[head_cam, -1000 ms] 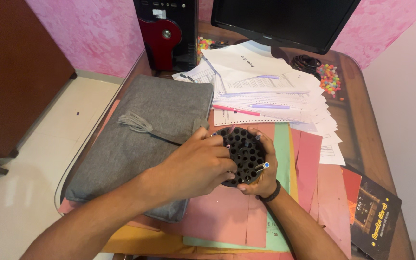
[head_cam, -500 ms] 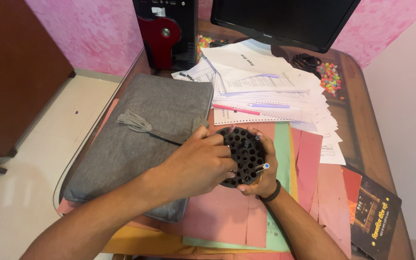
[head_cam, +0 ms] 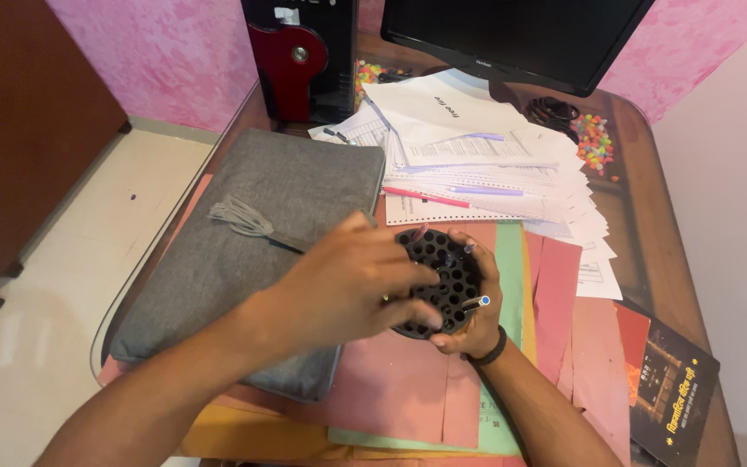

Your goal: The person organizes a cluttered desk by placing pens into a cylindrical pen holder, moving a computer tower, and repositioning a laptop sleeve. The person handles pens, a pen holder, a computer tower, and a laptop sleeve to tidy the workspace.

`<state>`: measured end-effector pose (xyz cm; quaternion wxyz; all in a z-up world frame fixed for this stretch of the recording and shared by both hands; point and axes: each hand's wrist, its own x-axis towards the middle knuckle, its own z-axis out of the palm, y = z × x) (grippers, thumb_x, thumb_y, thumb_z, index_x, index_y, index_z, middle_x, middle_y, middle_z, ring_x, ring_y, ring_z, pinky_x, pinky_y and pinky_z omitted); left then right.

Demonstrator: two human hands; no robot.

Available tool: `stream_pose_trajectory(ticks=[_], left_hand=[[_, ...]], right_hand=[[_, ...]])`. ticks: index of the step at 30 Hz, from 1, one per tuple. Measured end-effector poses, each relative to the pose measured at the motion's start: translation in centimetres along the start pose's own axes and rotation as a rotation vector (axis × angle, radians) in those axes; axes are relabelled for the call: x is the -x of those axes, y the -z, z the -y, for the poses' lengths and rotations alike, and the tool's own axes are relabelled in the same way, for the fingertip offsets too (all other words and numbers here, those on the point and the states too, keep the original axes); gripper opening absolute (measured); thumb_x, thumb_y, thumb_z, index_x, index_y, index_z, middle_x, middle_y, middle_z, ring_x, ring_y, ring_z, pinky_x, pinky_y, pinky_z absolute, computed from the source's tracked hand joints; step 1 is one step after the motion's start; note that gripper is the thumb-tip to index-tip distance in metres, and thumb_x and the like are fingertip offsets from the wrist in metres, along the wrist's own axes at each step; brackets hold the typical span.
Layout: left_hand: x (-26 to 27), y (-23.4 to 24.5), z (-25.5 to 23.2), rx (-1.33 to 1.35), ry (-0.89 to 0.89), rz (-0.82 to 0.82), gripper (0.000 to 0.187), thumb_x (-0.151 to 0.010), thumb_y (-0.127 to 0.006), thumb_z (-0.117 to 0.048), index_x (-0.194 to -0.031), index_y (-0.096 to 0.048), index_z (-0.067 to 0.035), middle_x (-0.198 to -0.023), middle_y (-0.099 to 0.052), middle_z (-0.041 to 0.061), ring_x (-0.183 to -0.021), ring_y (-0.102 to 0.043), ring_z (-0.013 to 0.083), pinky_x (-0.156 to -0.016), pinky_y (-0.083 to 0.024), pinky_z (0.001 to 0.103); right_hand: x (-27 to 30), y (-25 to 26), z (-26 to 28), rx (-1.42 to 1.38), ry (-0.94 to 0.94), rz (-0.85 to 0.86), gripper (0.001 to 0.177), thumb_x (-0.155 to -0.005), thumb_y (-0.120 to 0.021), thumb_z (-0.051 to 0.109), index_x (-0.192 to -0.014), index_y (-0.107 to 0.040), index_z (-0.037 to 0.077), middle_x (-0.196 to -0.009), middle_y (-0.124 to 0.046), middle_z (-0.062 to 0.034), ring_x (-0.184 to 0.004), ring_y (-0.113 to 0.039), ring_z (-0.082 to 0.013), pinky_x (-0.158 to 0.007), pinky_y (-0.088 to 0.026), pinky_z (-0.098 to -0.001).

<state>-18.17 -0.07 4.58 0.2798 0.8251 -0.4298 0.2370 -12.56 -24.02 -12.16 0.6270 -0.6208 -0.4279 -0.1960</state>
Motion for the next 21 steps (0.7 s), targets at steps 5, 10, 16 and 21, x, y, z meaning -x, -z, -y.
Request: stream_pose_trajectory(ticks=[5, 10, 16, 21], left_hand=[[-0.5, 1.6, 2.1, 0.067, 0.149, -0.072, 0.023, -0.093, -0.076, -0.038, -0.090, -0.081, -0.016, -0.072, -0.071, -0.001, -0.065, -0.060, 0.0151, -0.072, -0.041, 0.034], [-1.4, -0.5, 7.5, 0.067, 0.473, 0.010, 0.030, -0.096, -0.070, -0.039, -0.091, -0.080, -0.011, -0.072, -0.071, 0.010, -0.061, -0.063, 0.0246, -0.065, -0.047, 0.039], [-1.7, -5.9, 15.7, 0.131, 0.512, 0.007, 0.025, -0.090, -0.071, -0.030, -0.095, -0.078, -0.006, -0.078, -0.073, 0.015, -0.070, -0.071, 0.0305, -0.064, -0.055, 0.042], [-3.0, -10.6, 19.1, -0.023, 0.404, 0.119, 0.019, -0.080, -0.076, -0.024, -0.093, -0.079, -0.010, -0.093, -0.075, 0.012, -0.091, -0.071, 0.0303, -0.077, -0.054, 0.044]], right_hand=[[0.0, -0.1, 0.1, 0.023, 0.010, -0.013, 0.116, -0.074, -0.088, 0.056, -0.160, -0.028, 0.006, -0.157, -0.040, -0.0222, -0.151, -0.043, -0.0352, -0.126, -0.041, -0.0494], [-0.1, -0.2, 0.2, 0.026, 0.030, -0.014, 0.114, -0.076, -0.086, 0.056, -0.161, -0.028, 0.007, -0.157, -0.041, -0.0213, -0.152, -0.042, -0.0351, -0.124, -0.041, -0.0480], [-0.1, -0.6, 0.4, -0.090, -0.023, -0.016, 0.117, -0.076, -0.091, 0.056, -0.159, -0.026, 0.006, -0.156, -0.037, -0.0238, -0.149, -0.044, -0.0382, -0.124, -0.045, -0.0541], [0.3, -0.3, 0.0, 0.005, 0.001, -0.027, 0.115, -0.077, -0.085, 0.059, -0.161, -0.027, 0.007, -0.155, -0.040, -0.0222, -0.152, -0.041, -0.0371, -0.128, -0.042, -0.0547]])
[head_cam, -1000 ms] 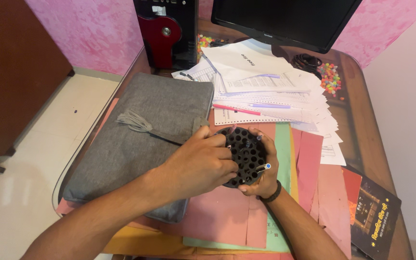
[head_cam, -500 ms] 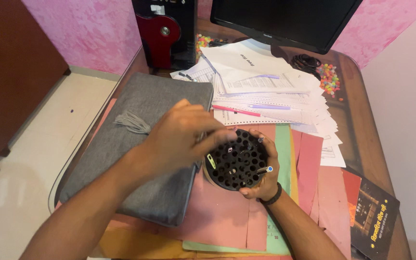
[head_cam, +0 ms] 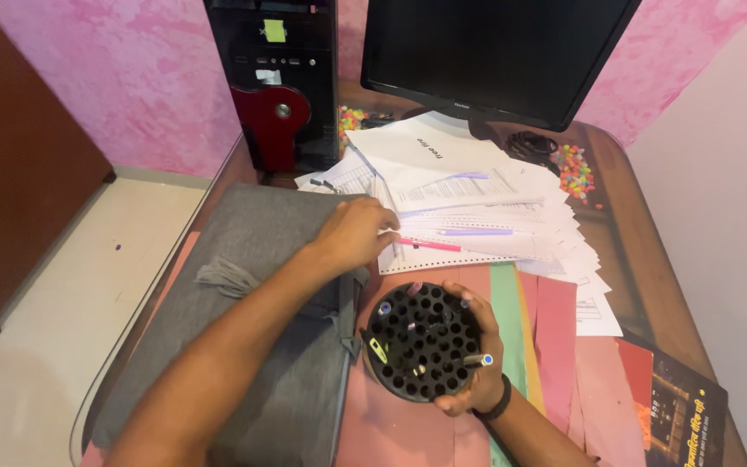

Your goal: The person organizes a cluttered desk by placing pens into a cylindrical pen holder, moving a computer tower, and repositioning a laptop sleeve. The person handles pens, a pen holder, a computer tower, and a laptop sleeve to tidy the workspace.

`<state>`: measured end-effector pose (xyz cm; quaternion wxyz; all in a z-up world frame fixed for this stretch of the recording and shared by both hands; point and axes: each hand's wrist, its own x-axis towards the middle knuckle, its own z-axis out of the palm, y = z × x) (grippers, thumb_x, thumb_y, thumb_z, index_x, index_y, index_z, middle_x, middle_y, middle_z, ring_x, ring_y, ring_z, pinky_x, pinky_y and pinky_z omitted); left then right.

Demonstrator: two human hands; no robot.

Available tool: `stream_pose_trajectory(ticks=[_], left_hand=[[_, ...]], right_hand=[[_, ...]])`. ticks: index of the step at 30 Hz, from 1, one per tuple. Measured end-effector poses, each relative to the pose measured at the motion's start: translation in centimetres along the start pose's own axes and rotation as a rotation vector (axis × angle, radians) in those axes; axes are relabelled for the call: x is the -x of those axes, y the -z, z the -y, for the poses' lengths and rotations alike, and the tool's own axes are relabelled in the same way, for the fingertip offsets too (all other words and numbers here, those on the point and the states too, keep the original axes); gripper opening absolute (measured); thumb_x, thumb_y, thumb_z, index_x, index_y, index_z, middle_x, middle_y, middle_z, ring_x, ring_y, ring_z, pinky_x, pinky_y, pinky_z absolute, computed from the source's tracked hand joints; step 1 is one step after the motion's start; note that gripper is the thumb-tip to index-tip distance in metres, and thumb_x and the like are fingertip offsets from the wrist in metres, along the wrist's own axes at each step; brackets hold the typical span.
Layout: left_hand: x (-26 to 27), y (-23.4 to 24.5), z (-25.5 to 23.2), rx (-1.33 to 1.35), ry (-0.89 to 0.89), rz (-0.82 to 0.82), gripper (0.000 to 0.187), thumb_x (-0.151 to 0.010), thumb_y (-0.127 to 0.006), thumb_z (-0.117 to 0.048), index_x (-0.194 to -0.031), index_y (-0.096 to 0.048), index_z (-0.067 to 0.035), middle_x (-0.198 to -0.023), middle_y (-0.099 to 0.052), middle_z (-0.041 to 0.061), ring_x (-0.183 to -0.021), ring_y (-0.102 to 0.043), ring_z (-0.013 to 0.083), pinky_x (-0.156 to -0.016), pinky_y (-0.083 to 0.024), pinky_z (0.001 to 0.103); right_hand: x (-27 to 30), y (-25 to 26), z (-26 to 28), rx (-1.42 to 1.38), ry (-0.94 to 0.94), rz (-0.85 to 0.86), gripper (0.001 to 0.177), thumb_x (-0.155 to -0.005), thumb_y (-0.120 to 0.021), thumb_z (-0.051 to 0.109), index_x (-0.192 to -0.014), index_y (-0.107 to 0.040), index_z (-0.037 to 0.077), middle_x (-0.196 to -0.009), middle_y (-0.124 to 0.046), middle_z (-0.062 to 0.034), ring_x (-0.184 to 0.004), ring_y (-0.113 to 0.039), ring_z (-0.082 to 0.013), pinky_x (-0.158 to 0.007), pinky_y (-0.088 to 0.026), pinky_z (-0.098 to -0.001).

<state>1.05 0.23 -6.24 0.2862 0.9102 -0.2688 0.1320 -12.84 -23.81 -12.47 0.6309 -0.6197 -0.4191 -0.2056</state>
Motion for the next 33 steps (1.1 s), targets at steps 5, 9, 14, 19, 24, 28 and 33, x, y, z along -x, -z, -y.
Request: stream_pose_trajectory(ticks=[5, 9, 14, 19, 24, 28, 33], left_hand=[[-2.1, -2.1, -0.4, -0.164, 0.073, 0.180, 0.018, -0.073, -0.081, -0.019, -0.091, -0.080, -0.013, -0.097, -0.071, 0.010, -0.103, -0.063, 0.0310, -0.088, -0.045, 0.049], [-2.4, -2.3, 0.6, -0.098, 0.068, 0.217, 0.011, -0.079, -0.076, -0.011, -0.089, -0.082, -0.013, -0.094, -0.076, 0.008, -0.099, -0.070, 0.0281, -0.088, -0.052, 0.044], [-2.2, -0.6, 0.5, 0.435, 0.122, 0.185, 0.021, -0.086, -0.076, -0.019, -0.102, -0.077, -0.005, -0.093, -0.078, 0.011, -0.085, -0.078, 0.0207, -0.077, -0.060, 0.034], [-0.3, 3.9, -3.5, 0.542, 0.114, 0.231, 0.024, -0.089, -0.074, -0.019, -0.106, -0.075, -0.002, -0.088, -0.078, 0.010, -0.079, -0.072, 0.0190, -0.071, -0.057, 0.033], [3.1, 9.2, -9.0, 0.399, -0.158, -0.019, 0.021, -0.091, -0.075, -0.016, -0.106, -0.075, -0.002, -0.089, -0.072, 0.008, -0.083, -0.070, 0.0135, -0.075, -0.057, 0.030], [6.1, 12.9, -14.1, 0.558, -0.125, -0.086, 0.025, -0.089, -0.076, -0.014, -0.112, -0.073, -0.007, -0.090, -0.067, 0.003, -0.080, -0.065, 0.0083, -0.072, -0.056, 0.025], [7.9, 15.1, -17.9, 0.448, -0.084, -0.125, 0.029, -0.084, -0.085, -0.020, -0.109, -0.074, -0.010, -0.080, -0.068, -0.002, -0.066, -0.057, 0.0065, -0.059, -0.051, 0.024]], right_hand=[[0.4, -0.3, -0.6, -0.058, -0.011, -0.021, 0.113, -0.078, -0.085, 0.059, -0.159, -0.026, 0.008, -0.154, -0.038, -0.0222, -0.151, -0.041, -0.0374, -0.126, -0.045, -0.0575], [0.5, -0.3, -0.8, -0.021, 0.001, -0.029, 0.113, -0.078, -0.083, 0.062, -0.160, -0.028, 0.007, -0.153, -0.040, -0.0218, -0.151, -0.042, -0.0377, -0.126, -0.045, -0.0575], [0.2, -0.4, -0.6, -0.013, 0.014, -0.027, 0.114, -0.077, -0.083, 0.062, -0.160, -0.028, 0.008, -0.154, -0.039, -0.0214, -0.152, -0.043, -0.0377, -0.127, -0.044, -0.0562], [-0.3, 0.0, 0.3, 0.047, -0.022, -0.005, 0.118, -0.074, -0.086, 0.063, -0.160, -0.029, 0.006, -0.154, -0.041, -0.0238, -0.150, -0.042, -0.0375, -0.126, -0.042, -0.0528], [-0.5, 0.1, 0.1, -0.031, -0.009, 0.002, 0.115, -0.076, -0.088, 0.056, -0.160, -0.028, 0.005, -0.156, -0.040, -0.0225, -0.151, -0.041, -0.0358, -0.128, -0.040, -0.0504], [-1.0, -0.5, 0.9, -0.153, -0.019, 0.006, 0.113, -0.078, -0.092, 0.048, -0.159, -0.028, 0.004, -0.159, -0.039, -0.0207, -0.151, -0.044, -0.0337, -0.129, -0.040, -0.0498], [-0.8, -0.3, 1.1, -0.128, -0.069, 0.011, 0.115, -0.076, -0.092, 0.047, -0.159, -0.027, 0.002, -0.156, -0.041, -0.0198, -0.148, -0.046, -0.0325, -0.127, -0.040, -0.0480]])
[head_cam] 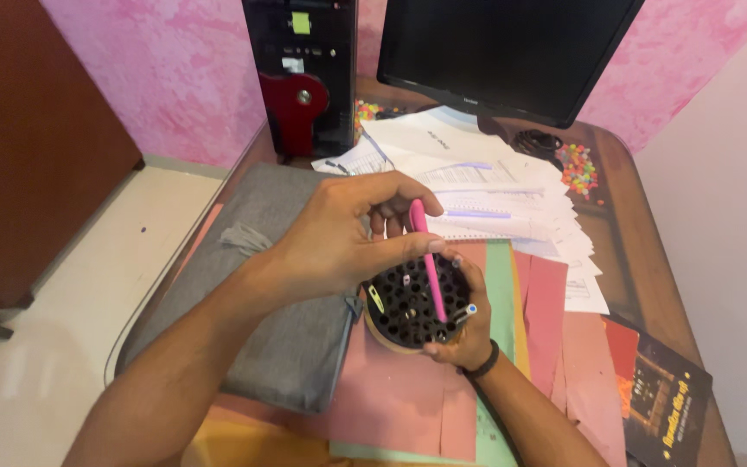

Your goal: The person organizes a cluttered desk by placing pens into a cylindrical pen holder, moving a computer tower, and repositioning a laptop sleeve. The person handles pens, a pen holder, a computer tower, and a laptop sleeve to tidy the workspace.

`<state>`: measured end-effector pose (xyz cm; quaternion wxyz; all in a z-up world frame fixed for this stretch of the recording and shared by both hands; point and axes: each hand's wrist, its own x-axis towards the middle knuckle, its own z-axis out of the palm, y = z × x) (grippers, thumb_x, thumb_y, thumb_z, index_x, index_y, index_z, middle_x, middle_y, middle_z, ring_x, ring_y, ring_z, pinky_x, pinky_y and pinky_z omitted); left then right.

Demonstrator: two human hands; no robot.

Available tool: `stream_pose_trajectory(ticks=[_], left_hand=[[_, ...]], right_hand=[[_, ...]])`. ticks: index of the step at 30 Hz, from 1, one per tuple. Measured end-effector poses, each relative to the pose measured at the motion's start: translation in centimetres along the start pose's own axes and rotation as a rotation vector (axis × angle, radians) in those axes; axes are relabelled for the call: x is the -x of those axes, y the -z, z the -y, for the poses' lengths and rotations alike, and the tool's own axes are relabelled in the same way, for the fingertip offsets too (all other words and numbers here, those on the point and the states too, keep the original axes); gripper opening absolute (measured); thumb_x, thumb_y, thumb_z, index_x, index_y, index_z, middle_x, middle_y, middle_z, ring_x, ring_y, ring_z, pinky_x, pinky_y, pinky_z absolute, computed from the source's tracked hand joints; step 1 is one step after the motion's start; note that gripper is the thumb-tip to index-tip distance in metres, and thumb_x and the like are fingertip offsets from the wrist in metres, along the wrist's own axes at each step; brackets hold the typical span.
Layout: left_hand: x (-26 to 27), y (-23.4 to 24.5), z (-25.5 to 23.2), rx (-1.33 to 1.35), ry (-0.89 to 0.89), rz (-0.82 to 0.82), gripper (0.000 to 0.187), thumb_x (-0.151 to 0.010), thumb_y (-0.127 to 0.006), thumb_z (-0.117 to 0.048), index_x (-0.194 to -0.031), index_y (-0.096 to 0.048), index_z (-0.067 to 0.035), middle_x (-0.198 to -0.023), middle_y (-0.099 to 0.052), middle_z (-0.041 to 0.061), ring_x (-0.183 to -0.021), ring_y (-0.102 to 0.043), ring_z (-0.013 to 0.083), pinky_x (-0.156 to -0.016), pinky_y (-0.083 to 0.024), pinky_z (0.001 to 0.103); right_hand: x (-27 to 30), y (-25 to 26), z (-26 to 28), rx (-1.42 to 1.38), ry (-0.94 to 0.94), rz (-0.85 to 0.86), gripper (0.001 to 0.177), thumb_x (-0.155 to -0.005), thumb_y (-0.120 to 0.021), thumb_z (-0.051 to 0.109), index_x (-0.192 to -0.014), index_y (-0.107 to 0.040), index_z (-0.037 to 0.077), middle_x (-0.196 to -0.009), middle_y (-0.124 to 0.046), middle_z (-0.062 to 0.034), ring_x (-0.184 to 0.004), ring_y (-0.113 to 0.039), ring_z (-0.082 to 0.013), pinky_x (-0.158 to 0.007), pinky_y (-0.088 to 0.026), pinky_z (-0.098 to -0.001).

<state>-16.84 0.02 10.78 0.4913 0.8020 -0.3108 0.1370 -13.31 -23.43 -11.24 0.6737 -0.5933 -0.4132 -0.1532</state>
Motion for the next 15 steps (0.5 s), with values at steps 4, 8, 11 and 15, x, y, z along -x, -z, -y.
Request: stream_pose_trajectory(ticks=[4, 8, 11, 15], left_hand=[[0.6, -1.2, -0.5, -0.115, -0.137, 0.009, 0.026, -0.086, -0.084, -0.022, -0.105, -0.073, -0.009, -0.084, -0.069, 0.002, -0.066, -0.061, 0.0118, -0.061, -0.053, 0.027], [1.2, -3.0, 0.3, -0.200, -0.317, 0.003, 0.023, -0.083, -0.082, -0.017, -0.102, -0.072, -0.008, -0.089, -0.070, 0.007, -0.083, -0.069, 0.0246, -0.073, -0.055, 0.036], [1.1, -4.1, 0.9, -0.236, -0.341, 0.029, 0.018, -0.084, -0.080, -0.016, -0.094, -0.068, -0.006, -0.086, -0.069, 0.007, -0.085, -0.068, 0.0282, -0.077, -0.054, 0.041], [0.8, -4.7, 1.2, -0.225, -0.359, 0.010, 0.017, -0.085, -0.079, -0.017, -0.094, -0.069, -0.007, -0.086, -0.068, 0.007, -0.083, -0.068, 0.0277, -0.077, -0.053, 0.041]], right_hand=[[0.4, 0.6, -0.1, 0.156, -0.012, 0.006, 0.118, -0.074, -0.088, 0.054, -0.159, -0.026, -0.001, -0.154, -0.043, -0.0178, -0.146, -0.048, -0.0310, -0.125, -0.040, -0.0441], [0.5, 0.7, 0.0, 0.124, -0.058, 0.006, 0.119, -0.073, -0.090, 0.056, -0.156, -0.028, -0.003, -0.151, -0.045, -0.0185, -0.145, -0.048, -0.0310, -0.124, -0.040, -0.0442], [0.4, 0.7, 0.0, 0.147, -0.073, 0.000, 0.118, -0.071, -0.089, 0.057, -0.155, -0.033, -0.002, -0.147, -0.048, -0.0176, -0.141, -0.051, -0.0296, -0.123, -0.042, -0.0430], [0.5, 0.8, 0.0, 0.184, -0.071, -0.007, 0.122, -0.070, -0.089, 0.062, -0.155, -0.030, -0.003, -0.145, -0.048, -0.0170, -0.137, -0.052, -0.0286, -0.118, -0.044, -0.0419]])
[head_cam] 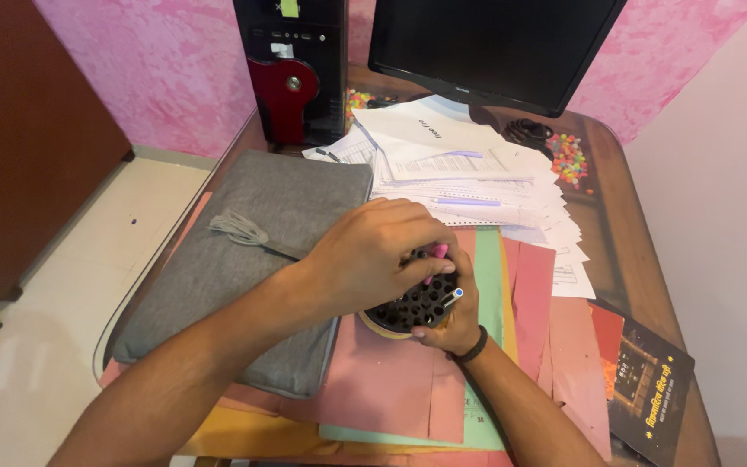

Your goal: The person organizes a cluttered desk by placing pens into a cylindrical pen holder, moving a computer tower, and repositioning a laptop sleeve. The person handles pens, a pen holder, a computer tower, and a laptop sleeve to tidy the workspace.

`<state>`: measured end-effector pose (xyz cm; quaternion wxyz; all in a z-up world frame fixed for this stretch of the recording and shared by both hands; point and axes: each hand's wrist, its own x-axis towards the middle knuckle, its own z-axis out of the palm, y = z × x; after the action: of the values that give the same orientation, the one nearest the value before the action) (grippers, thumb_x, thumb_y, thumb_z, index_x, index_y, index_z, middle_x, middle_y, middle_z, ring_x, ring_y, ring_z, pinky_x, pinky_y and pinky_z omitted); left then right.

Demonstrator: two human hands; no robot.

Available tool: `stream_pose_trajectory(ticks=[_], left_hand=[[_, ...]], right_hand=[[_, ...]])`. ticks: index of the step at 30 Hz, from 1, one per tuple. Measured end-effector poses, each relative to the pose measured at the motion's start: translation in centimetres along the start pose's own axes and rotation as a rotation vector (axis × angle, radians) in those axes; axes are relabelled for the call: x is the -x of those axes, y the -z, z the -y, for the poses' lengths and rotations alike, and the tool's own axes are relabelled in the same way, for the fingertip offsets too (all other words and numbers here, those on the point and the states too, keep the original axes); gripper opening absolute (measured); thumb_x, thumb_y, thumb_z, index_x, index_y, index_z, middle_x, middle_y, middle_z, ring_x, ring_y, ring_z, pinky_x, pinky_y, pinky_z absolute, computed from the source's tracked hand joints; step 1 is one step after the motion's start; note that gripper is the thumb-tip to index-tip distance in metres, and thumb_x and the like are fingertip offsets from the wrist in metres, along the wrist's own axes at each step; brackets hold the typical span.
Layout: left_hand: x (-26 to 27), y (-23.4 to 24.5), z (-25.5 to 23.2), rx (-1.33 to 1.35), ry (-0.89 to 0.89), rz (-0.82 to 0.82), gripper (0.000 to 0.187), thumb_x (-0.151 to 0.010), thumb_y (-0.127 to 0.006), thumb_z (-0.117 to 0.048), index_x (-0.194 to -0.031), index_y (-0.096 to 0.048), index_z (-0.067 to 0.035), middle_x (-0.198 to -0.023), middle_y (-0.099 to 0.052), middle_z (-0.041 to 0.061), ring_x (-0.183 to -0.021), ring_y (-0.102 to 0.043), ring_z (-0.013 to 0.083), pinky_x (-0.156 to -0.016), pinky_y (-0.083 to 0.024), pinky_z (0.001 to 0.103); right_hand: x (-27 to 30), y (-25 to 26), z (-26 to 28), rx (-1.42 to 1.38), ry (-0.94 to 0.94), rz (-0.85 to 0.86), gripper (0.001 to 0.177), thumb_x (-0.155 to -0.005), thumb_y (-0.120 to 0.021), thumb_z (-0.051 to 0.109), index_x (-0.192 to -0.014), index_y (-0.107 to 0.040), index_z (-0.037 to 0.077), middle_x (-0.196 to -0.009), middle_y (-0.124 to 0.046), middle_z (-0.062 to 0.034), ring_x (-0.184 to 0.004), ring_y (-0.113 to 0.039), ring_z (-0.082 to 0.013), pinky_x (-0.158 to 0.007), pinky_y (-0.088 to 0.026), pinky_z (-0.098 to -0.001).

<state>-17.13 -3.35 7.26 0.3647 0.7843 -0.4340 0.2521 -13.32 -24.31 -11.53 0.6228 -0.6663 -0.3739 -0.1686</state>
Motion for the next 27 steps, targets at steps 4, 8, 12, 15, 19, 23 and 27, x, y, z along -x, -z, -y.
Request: stream_pose_trajectory(ticks=[4, 8, 12, 15, 19, 23, 27], left_hand=[[0.0, -0.5, 0.5, 0.005, 0.000, 0.032, 0.016, -0.084, -0.079, -0.018, -0.093, -0.070, -0.008, -0.086, -0.069, 0.006, -0.085, -0.068, 0.0279, -0.079, -0.052, 0.041], [0.7, -1.3, 1.6, 0.007, 0.038, 0.128, 0.017, -0.083, -0.073, -0.014, -0.100, -0.076, -0.011, -0.086, -0.070, 0.006, -0.087, -0.068, 0.0276, -0.081, -0.052, 0.042], [1.6, -3.2, 2.6, -0.098, 0.013, 0.165, 0.012, -0.085, -0.073, -0.017, -0.095, -0.075, -0.011, -0.100, -0.072, 0.004, -0.097, -0.065, 0.0267, -0.084, -0.047, 0.043], [1.9, -4.1, 2.6, -0.176, 0.022, 0.179, 0.011, -0.083, -0.073, -0.020, -0.091, -0.077, -0.013, -0.101, -0.071, 0.003, -0.099, -0.062, 0.0240, -0.082, -0.041, 0.043], [2.0, -4.3, 2.4, -0.197, 0.026, 0.193, 0.009, -0.085, -0.072, -0.019, -0.090, -0.079, -0.015, -0.095, -0.069, -0.001, -0.097, -0.058, 0.0207, -0.082, -0.038, 0.041], [2.0, -4.3, 2.2, -0.232, 0.010, 0.227, 0.008, -0.084, -0.073, -0.019, -0.084, -0.080, -0.017, -0.090, -0.069, -0.004, -0.095, -0.058, 0.0193, -0.081, -0.038, 0.040], [2.1, -4.3, 2.5, -0.251, -0.002, 0.229, 0.009, -0.081, -0.073, -0.019, -0.085, -0.080, -0.016, -0.088, -0.069, -0.004, -0.095, -0.058, 0.0183, -0.082, -0.038, 0.039]], right_hand=[[0.0, 0.2, -0.1, 0.080, 0.054, 0.016, 0.117, -0.072, -0.085, 0.064, -0.154, -0.035, -0.003, -0.145, -0.050, -0.0167, -0.139, -0.052, -0.0292, -0.121, -0.043, -0.0430], [0.0, 0.3, -0.2, 0.129, 0.048, 0.008, 0.117, -0.071, -0.083, 0.067, -0.153, -0.036, -0.003, -0.148, -0.050, -0.0191, -0.141, -0.053, -0.0315, -0.122, -0.044, -0.0449], [0.2, 0.4, -0.3, 0.140, 0.073, 0.003, 0.124, -0.072, -0.082, 0.070, -0.156, -0.029, -0.004, -0.156, -0.044, -0.0240, -0.147, -0.048, -0.0359, -0.126, -0.039, -0.0481], [0.2, 0.4, -0.6, 0.130, 0.079, 0.007, 0.126, -0.071, -0.082, 0.071, -0.156, -0.029, -0.004, -0.156, -0.043, -0.0244, -0.147, -0.048, -0.0370, -0.126, -0.039, -0.0485], [0.3, 0.5, -0.8, 0.182, 0.080, 0.003, 0.126, -0.069, -0.082, 0.071, -0.157, -0.030, -0.002, -0.154, -0.045, -0.0236, -0.145, -0.049, -0.0370, -0.125, -0.041, -0.0486], [-0.2, 0.3, -0.5, 0.142, 0.110, 0.012, 0.122, -0.071, -0.082, 0.070, -0.158, -0.030, 0.002, -0.159, -0.043, -0.0245, -0.149, -0.047, -0.0381, -0.128, -0.040, -0.0496], [-0.4, 0.2, -0.1, 0.157, 0.109, 0.010, 0.122, -0.071, -0.082, 0.071, -0.158, -0.031, 0.003, -0.158, -0.043, -0.0243, -0.148, -0.049, -0.0376, -0.127, -0.041, -0.0491]])
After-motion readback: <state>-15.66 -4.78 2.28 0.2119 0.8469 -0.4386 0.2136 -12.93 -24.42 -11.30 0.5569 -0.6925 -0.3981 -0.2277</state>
